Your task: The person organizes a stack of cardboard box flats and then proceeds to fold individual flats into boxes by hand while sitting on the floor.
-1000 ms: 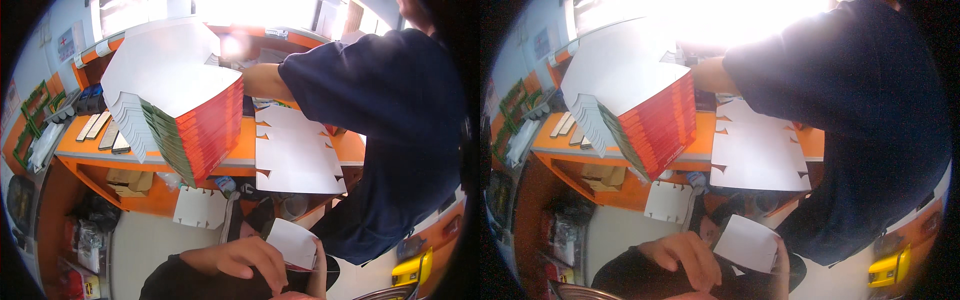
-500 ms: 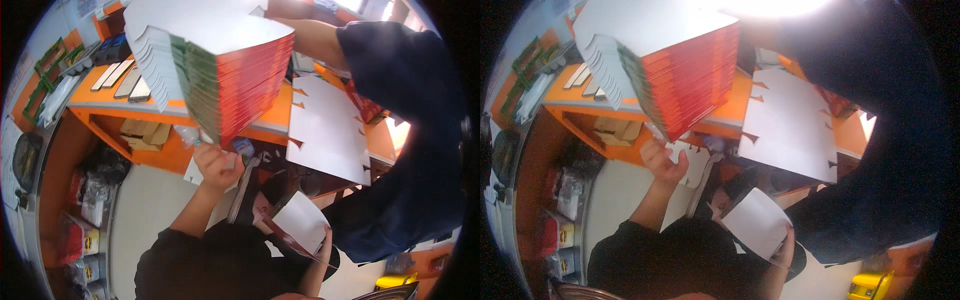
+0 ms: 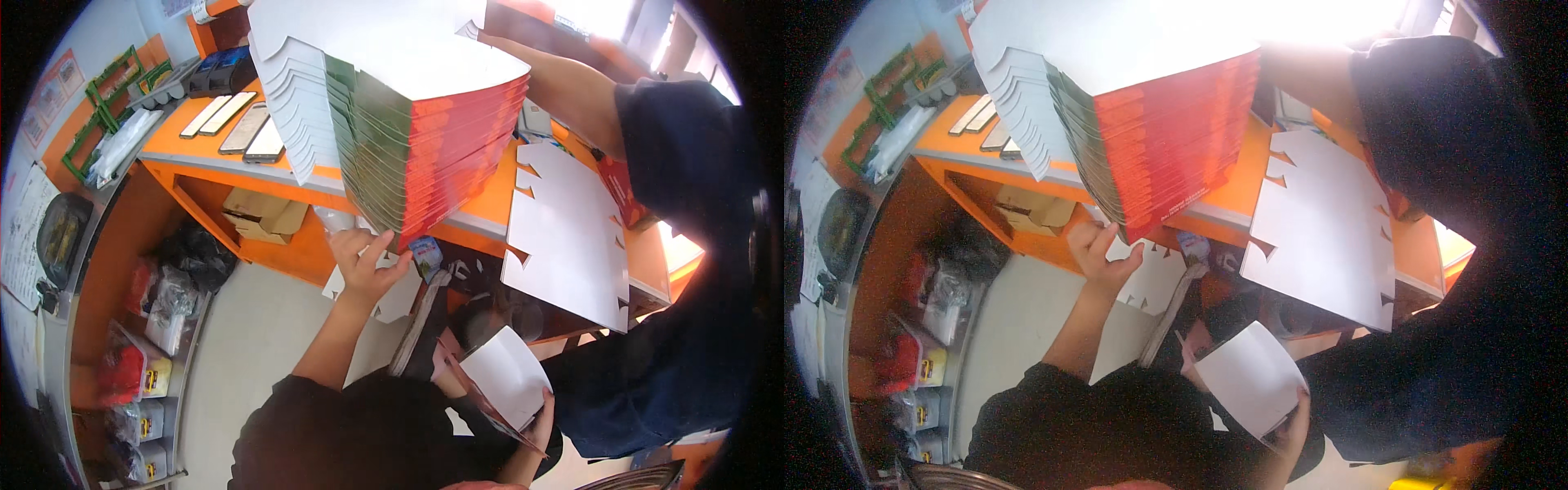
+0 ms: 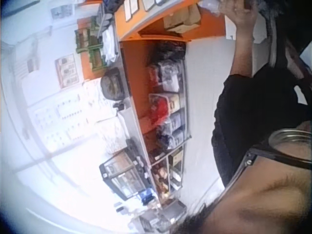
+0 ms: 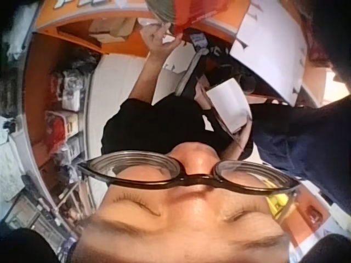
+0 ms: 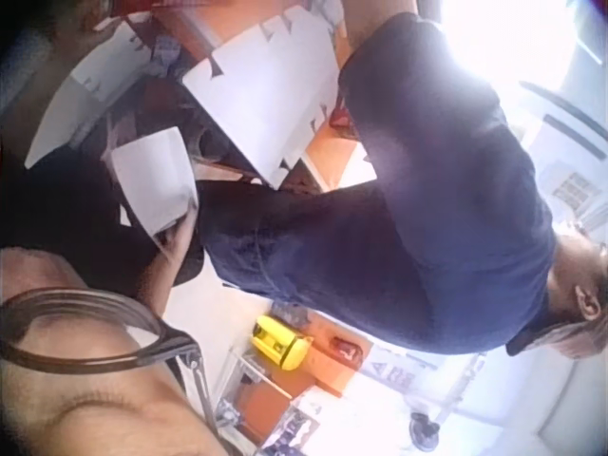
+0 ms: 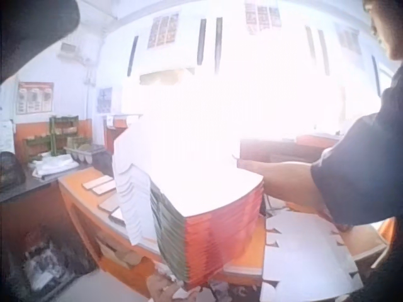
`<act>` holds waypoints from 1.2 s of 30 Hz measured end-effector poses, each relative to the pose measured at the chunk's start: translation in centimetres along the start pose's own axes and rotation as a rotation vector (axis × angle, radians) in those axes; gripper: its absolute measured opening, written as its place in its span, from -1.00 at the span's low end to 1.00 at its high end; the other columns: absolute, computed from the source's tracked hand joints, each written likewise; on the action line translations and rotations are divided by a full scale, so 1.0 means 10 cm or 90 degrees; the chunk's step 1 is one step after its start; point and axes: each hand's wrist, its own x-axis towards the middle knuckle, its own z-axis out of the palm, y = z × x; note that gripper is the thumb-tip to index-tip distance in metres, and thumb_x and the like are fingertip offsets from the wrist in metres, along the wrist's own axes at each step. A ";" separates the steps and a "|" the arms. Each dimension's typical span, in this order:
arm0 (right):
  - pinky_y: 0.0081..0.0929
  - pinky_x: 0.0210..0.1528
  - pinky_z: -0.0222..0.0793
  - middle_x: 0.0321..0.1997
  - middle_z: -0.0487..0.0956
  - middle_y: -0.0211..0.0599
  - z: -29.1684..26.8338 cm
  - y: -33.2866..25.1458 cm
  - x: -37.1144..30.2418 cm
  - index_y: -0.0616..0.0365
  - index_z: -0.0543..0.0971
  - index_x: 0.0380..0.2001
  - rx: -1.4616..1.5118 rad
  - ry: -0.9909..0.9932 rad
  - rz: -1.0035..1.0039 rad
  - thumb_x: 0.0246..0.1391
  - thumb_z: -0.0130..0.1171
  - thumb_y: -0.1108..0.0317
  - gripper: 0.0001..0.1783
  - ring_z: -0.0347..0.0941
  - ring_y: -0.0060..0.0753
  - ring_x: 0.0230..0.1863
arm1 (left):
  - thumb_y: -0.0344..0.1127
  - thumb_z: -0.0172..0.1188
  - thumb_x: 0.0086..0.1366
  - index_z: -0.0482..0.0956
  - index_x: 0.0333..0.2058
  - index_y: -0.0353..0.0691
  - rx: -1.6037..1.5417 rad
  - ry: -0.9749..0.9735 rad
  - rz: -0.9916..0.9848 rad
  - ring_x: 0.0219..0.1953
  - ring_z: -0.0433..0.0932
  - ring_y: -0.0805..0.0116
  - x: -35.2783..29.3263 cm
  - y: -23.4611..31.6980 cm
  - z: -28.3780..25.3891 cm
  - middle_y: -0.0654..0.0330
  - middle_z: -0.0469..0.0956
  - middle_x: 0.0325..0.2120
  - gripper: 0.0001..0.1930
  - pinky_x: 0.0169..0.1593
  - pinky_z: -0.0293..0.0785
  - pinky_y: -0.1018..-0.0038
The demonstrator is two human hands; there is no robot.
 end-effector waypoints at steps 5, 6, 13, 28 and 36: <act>-0.39 -0.03 0.27 -0.08 0.43 -0.22 0.14 -0.05 -0.07 0.21 0.40 -0.06 0.009 -0.006 0.020 0.04 0.01 0.03 -0.48 0.35 -0.28 -0.04 | -0.34 0.39 -0.22 0.38 -0.09 -0.16 -0.005 0.008 -0.004 -0.26 0.32 0.22 -0.01 0.03 0.04 0.18 0.29 -0.33 -0.39 -0.17 0.25 0.36; -0.39 -0.03 0.27 -0.09 0.43 -0.22 0.14 -0.06 -0.07 0.21 0.39 -0.06 0.020 -0.034 0.021 0.04 0.01 0.03 -0.49 0.35 -0.28 -0.04 | -0.36 0.37 -0.21 0.39 -0.09 -0.13 -0.017 0.027 -0.034 -0.28 0.31 0.23 -0.02 0.05 0.07 0.20 0.29 -0.34 -0.40 -0.18 0.24 0.34; -0.36 0.03 0.26 -0.04 0.44 -0.20 0.12 -0.02 -0.07 0.23 0.36 -0.01 -0.009 -0.033 0.003 0.01 0.02 0.00 -0.41 0.35 -0.23 -0.01 | -0.41 0.34 -0.19 0.34 -0.04 -0.21 -0.007 0.026 -0.014 -0.25 0.28 0.23 -0.04 0.01 0.04 0.15 0.26 -0.31 -0.37 -0.18 0.25 0.38; -0.37 -0.03 0.29 -0.02 0.40 -0.21 0.26 -0.02 -0.13 0.20 0.34 0.01 0.167 -0.173 0.093 0.06 -0.01 0.16 -0.52 0.35 -0.26 -0.02 | -0.10 0.47 -0.29 -0.32 0.22 -0.27 -0.271 -0.121 -0.417 0.26 -0.08 0.05 0.48 0.05 -0.02 -0.06 -0.13 0.23 0.26 0.26 -0.12 0.18; -0.39 -0.03 0.29 0.00 0.39 -0.21 0.14 0.03 -0.13 0.20 0.32 0.03 0.215 -0.216 0.083 0.04 -0.02 0.23 -0.52 0.34 -0.27 -0.02 | -0.23 0.47 -0.30 -0.28 0.24 -0.21 -0.342 -0.173 -0.419 0.21 0.05 0.10 0.65 -0.08 -0.34 -0.08 -0.02 0.17 0.23 0.25 0.00 0.24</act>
